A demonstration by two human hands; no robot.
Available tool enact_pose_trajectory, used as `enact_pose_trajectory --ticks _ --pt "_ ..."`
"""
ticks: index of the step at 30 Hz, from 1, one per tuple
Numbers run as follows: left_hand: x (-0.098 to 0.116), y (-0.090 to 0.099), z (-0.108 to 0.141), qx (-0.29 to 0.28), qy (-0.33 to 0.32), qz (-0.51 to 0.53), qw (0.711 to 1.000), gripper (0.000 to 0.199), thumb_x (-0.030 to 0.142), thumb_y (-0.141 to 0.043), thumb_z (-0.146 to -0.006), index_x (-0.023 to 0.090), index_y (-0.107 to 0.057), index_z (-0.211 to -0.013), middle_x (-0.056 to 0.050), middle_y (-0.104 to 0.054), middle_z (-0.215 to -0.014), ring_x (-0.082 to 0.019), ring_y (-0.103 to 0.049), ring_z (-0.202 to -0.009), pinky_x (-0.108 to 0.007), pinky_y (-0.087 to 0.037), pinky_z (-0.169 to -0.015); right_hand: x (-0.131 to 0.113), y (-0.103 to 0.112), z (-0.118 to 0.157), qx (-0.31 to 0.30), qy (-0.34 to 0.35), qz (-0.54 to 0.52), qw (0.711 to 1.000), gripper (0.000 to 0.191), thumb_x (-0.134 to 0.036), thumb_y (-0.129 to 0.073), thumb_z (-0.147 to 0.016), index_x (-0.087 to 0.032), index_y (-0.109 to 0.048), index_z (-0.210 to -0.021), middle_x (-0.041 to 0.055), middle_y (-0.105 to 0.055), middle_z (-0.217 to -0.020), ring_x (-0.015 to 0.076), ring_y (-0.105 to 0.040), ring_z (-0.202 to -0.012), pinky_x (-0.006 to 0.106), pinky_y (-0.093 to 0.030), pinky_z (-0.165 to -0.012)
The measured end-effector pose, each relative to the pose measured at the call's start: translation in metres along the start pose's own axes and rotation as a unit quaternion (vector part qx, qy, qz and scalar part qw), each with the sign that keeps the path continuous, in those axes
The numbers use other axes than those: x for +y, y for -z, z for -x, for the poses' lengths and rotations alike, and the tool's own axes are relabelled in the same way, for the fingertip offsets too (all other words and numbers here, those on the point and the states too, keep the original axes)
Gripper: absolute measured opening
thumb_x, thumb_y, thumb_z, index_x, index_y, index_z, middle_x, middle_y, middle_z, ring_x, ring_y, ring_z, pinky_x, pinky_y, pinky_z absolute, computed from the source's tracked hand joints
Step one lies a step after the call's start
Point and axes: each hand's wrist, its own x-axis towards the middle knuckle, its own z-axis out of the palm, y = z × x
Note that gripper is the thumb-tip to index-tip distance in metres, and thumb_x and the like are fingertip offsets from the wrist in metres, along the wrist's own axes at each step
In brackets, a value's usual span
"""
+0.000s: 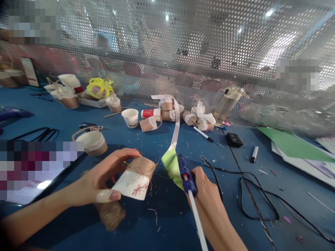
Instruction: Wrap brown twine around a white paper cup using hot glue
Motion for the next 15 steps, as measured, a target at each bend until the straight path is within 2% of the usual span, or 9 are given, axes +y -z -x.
enact_pose_trajectory --ticks 2,5,7,10,12,15 --pt "0.001 0.0 0.0 0.002 0.011 0.002 1.0 0.079 0.042 -0.082 -0.074 0.033 -0.041 -0.141 -0.011 -0.042 -0.146 -0.029 -0.061 -0.117 -0.035 -0.056 -0.089 -0.004 0.002 0.001 0.015 -0.003 -0.002 1.0 0.017 -0.041 -0.05 -0.095 -0.025 -0.045 -0.092 0.0014 -0.065 -0.072 0.0229 -0.067 -0.056 0.026 -0.042 -0.051" --pt "0.002 0.001 -0.001 -0.001 0.016 -0.009 1.0 0.08 0.039 -0.083 -0.073 0.034 -0.041 -0.141 -0.01 -0.041 -0.148 -0.031 -0.06 -0.121 -0.04 -0.055 -0.097 -0.013 0.008 0.004 0.045 -0.002 -0.03 0.999 0.019 -0.044 -0.051 -0.095 -0.025 -0.05 -0.093 0.0003 -0.064 -0.07 0.0187 -0.062 -0.052 0.025 -0.042 -0.051" --pt "0.002 0.003 -0.002 -0.01 -0.002 -0.032 0.999 0.08 0.036 -0.084 -0.073 0.035 -0.042 -0.142 -0.009 -0.039 -0.149 -0.031 -0.059 -0.122 -0.041 -0.054 -0.101 -0.019 0.013 0.005 0.08 0.009 -0.077 0.994 0.017 -0.042 -0.056 -0.093 -0.025 -0.053 -0.093 0.0002 -0.065 -0.073 0.0152 -0.057 -0.052 0.024 -0.044 -0.053" --pt "0.0 0.004 -0.003 -0.012 -0.04 -0.06 0.997 0.079 0.033 -0.085 -0.072 0.037 -0.046 -0.141 -0.007 -0.039 -0.148 -0.031 -0.055 -0.126 -0.042 -0.052 -0.105 -0.025 0.019 0.004 0.128 0.041 -0.158 0.978 0.014 -0.035 -0.065 -0.09 -0.024 -0.056 -0.089 0.0021 -0.065 -0.085 0.0146 -0.058 -0.064 0.024 -0.046 -0.06" --pt "-0.001 0.004 -0.004 -0.005 -0.052 -0.066 0.997 0.078 0.033 -0.085 -0.072 0.037 -0.047 -0.14 -0.006 -0.041 -0.147 -0.031 -0.052 -0.13 -0.042 -0.052 -0.106 -0.025 0.021 0.003 0.118 0.06 -0.215 0.968 0.015 -0.029 -0.067 -0.089 -0.023 -0.055 -0.082 0.001 -0.061 -0.083 0.0144 -0.057 -0.067 0.024 -0.045 -0.061" --pt "-0.002 0.003 -0.004 -0.001 -0.056 -0.071 0.996 0.078 0.031 -0.084 -0.073 0.037 -0.046 -0.14 -0.006 -0.042 -0.147 -0.032 -0.05 -0.134 -0.04 -0.053 -0.105 -0.025 0.023 0.005 0.057 0.076 -0.293 0.951 0.021 -0.024 -0.064 -0.09 -0.023 -0.05 -0.075 -0.0031 -0.05 -0.072 0.0124 -0.048 -0.059 0.024 -0.039 -0.055"
